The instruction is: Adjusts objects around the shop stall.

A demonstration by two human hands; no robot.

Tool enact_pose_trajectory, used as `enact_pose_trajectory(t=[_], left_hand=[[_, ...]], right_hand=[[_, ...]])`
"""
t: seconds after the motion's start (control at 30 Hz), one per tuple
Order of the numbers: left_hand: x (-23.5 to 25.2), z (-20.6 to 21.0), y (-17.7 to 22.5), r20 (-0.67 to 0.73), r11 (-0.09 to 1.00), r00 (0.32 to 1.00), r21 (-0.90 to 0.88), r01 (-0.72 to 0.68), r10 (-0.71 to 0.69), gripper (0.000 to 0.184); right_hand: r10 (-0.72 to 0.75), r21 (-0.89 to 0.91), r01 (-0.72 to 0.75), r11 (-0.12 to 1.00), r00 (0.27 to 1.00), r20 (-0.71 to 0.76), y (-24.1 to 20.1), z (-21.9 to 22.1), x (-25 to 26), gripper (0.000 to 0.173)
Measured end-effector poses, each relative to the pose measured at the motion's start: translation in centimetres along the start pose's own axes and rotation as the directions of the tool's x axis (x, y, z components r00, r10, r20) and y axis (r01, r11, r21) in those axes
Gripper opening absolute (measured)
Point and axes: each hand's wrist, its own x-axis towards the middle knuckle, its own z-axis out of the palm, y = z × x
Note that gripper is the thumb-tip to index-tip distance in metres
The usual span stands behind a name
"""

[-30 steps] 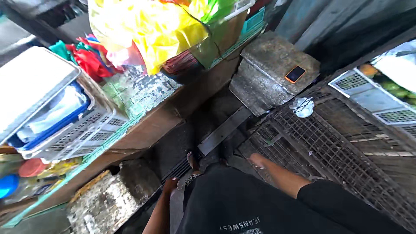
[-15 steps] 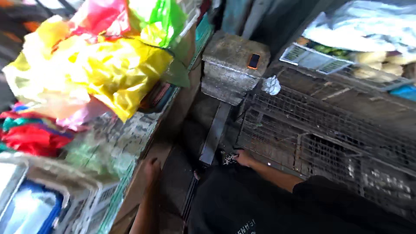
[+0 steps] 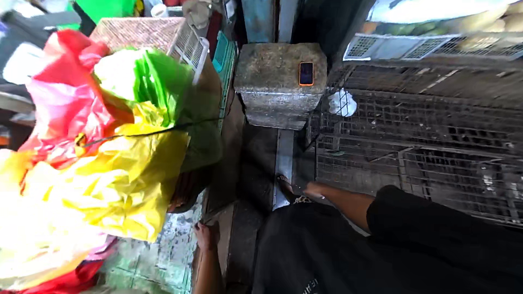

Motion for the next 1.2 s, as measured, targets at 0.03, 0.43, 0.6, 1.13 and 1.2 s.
enact_pose_trajectory(t=[0.03,0.43,0.6,1.13,1.2], left_hand=[[0.1,0.1,0.5,0.009,1.0,1.0,0.008,0.023,-0.023,0.087],[2.1,-3.7,9.3,0.132,0.996,0.987,0.023,0.086,-0.088,0.071],[2.2,-0.6,21.7,0.311,0.969,0.919,-0.123,-0.214,0.242,0.072],[16.1,-0.6,46.2,0.684,0.914,0.62,-0.185,-0.362,0.384,0.041],[18.0,0.2,45.8,0.684,0.958,0.681,-0.268,-0.102,0.264,0.041]], right_hand=[[-0.026,0.004,0.026,1.0,1.0,0.016,-1.3,-1.5,-0.3,0.056],[-0.085,0.039,0.082,0.996,0.992,0.097,-5.4,-10.0,3.0,0.058],[-0.03,0.138,0.036,0.99,0.998,-0.049,-6.3,-9.6,4.1,0.065],[-0.198,0.122,0.198,0.973,0.98,-0.011,-7.0,-15.4,7.8,0.058],[-0.217,0.09,0.219,0.972,0.976,-0.03,-6.2,-16.5,8.8,0.061]])
